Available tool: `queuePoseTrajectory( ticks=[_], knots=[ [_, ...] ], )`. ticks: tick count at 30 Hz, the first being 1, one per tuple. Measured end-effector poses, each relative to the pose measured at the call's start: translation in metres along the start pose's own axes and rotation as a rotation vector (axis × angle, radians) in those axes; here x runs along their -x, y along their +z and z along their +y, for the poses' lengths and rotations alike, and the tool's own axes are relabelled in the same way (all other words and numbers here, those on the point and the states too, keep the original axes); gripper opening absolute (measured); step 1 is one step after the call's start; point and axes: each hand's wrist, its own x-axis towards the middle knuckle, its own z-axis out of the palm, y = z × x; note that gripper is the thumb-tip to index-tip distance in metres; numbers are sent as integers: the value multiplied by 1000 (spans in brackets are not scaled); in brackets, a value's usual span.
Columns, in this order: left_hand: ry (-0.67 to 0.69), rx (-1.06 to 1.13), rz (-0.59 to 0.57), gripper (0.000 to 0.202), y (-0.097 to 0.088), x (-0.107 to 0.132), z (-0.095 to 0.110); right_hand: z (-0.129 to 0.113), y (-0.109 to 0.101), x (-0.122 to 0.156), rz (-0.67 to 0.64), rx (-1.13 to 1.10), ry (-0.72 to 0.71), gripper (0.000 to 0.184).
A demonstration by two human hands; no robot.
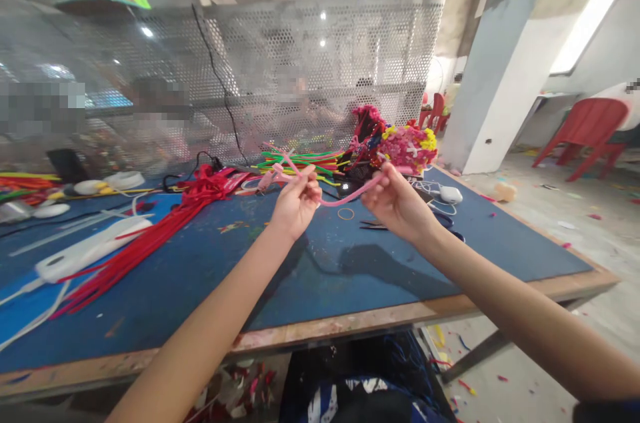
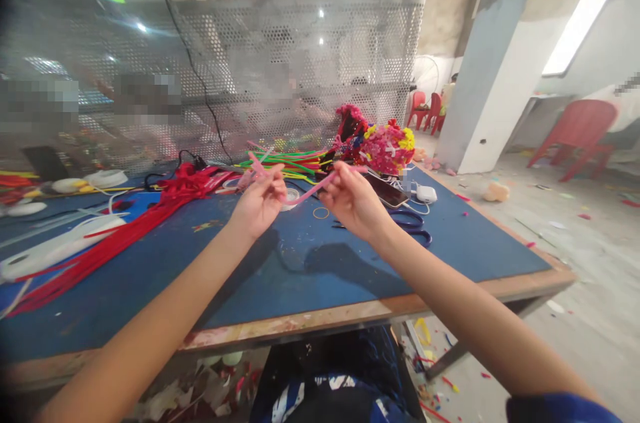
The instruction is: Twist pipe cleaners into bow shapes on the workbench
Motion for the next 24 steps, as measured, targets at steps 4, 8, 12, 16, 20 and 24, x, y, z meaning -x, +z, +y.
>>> queuePoseTrajectory(
  ticks=[4, 8, 12, 16, 20, 24],
  knots=[
    [176, -87, -127, 10, 13, -18, 3, 0, 20, -45, 32, 53, -88, 10],
    [222, -190, -99, 13, 4, -30, -9, 20, 4, -71, 181, 307, -77, 15],
    [112, -284, -91, 25, -21, -32, -29, 55, -26, -68, 239, 388, -39, 28],
    [-7, -343, -56, 24, -36, -33, -38, 75, -38, -60, 216, 440, 33, 26],
    [-48, -339, 8, 18, -37, -33, -36, 75, -35, -59, 186, 463, 43, 17],
    [-77, -328, 36, 19, -37, -33, -34, 72, -30, -58, 171, 462, 72, 16]
  ],
)
